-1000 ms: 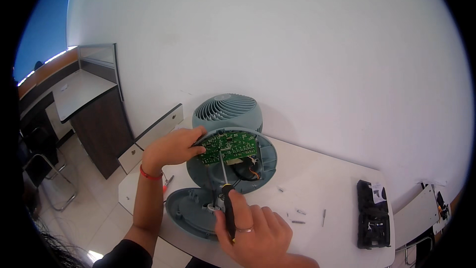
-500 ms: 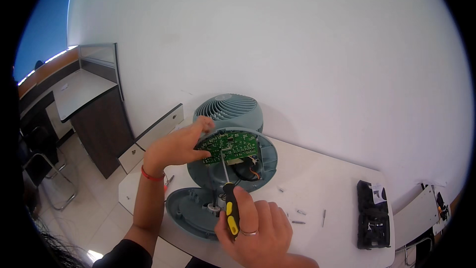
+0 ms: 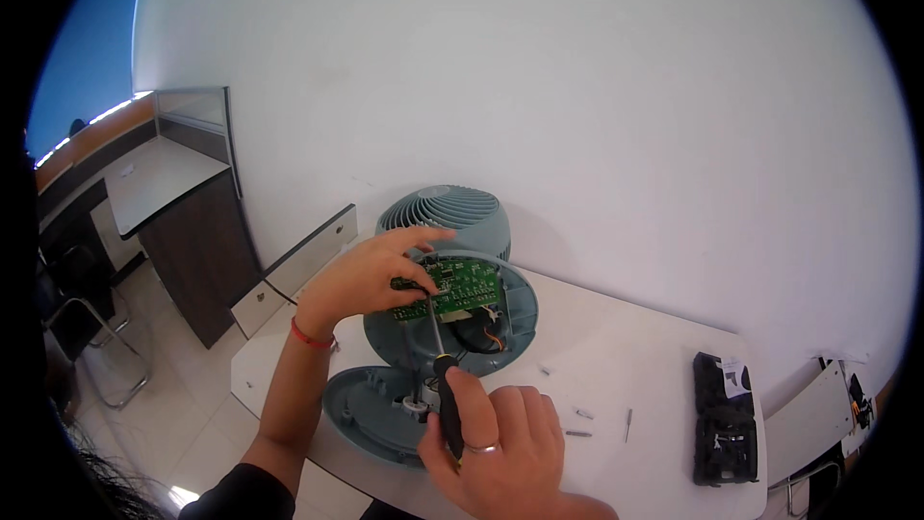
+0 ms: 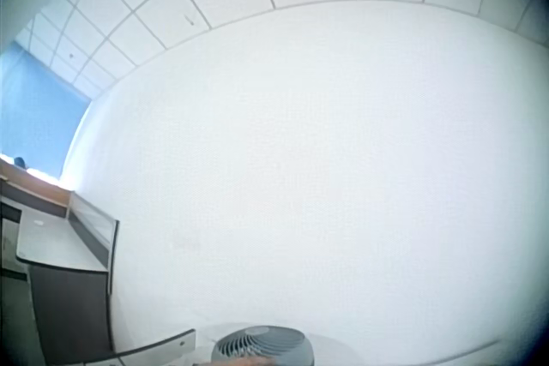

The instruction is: The person uses a screwdriver to loosen and remove screws from a circuit board mounted inside a teal fan housing. The person repeatedly adjusts the board and removes screws one by one, leaving the board partially detached by the end of the clip.

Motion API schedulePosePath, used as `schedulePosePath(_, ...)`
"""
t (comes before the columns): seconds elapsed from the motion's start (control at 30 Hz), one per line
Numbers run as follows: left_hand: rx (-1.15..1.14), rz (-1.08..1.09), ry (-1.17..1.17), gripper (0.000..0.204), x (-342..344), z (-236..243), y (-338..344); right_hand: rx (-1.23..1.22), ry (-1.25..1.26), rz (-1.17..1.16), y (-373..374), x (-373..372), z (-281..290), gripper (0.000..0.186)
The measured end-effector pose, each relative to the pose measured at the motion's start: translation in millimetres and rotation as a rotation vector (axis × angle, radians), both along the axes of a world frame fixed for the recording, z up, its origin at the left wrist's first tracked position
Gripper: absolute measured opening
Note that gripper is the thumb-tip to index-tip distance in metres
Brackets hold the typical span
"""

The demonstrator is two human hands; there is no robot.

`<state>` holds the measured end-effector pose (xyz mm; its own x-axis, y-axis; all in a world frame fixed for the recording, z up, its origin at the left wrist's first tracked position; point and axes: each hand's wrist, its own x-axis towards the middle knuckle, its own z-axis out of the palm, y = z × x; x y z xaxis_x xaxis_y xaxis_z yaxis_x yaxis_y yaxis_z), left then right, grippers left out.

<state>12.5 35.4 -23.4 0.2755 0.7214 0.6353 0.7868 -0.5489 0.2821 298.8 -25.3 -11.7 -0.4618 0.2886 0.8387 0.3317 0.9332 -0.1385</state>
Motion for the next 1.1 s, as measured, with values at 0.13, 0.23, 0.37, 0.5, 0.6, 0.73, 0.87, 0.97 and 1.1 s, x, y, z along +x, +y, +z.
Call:
schedulePosePath(0.13,0.010,-0.012,0.025,0.015,-3,-1,3,0.004,-0.023,0.008,1,1,1,0.050)
schedulePosePath(0.23,-0.014,-0.013,0.016,0.015,1,1,3,0.010,-0.029,-0.003,3,4,2,0.046)
schedulePosePath(0.37,-0.033,0.006,0.017,0.014,0,0,2,-0.020,-0.038,-0.027,0,9,7,0.040)
schedulePosePath(0.5,-0.035,0.018,0.012,0.013,1,2,1,-0.065,-0.033,-0.026,-2,15,13,0.036)
schedulePosePath(0.6,-0.017,0.005,0.014,0.012,-1,1,1,-0.093,-0.025,-0.040,-2,19,16,0.035)
schedulePosePath(0.73,-0.006,-0.011,0.022,0.015,-2,1,-1,-0.102,-0.005,-0.036,0,26,22,0.033)
schedulePosePath(0.87,0.062,-0.010,0.050,0.018,4,8,-5,-0.119,0.012,-0.024,0,28,23,0.032)
schedulePosePath(0.97,0.063,-0.029,0.063,0.017,7,12,-8,-0.139,0.019,-0.006,0,29,24,0.032)
schedulePosePath(1.1,0.042,-0.040,0.086,0.012,9,14,-11,-0.166,0.011,0.022,-1,33,28,0.030)
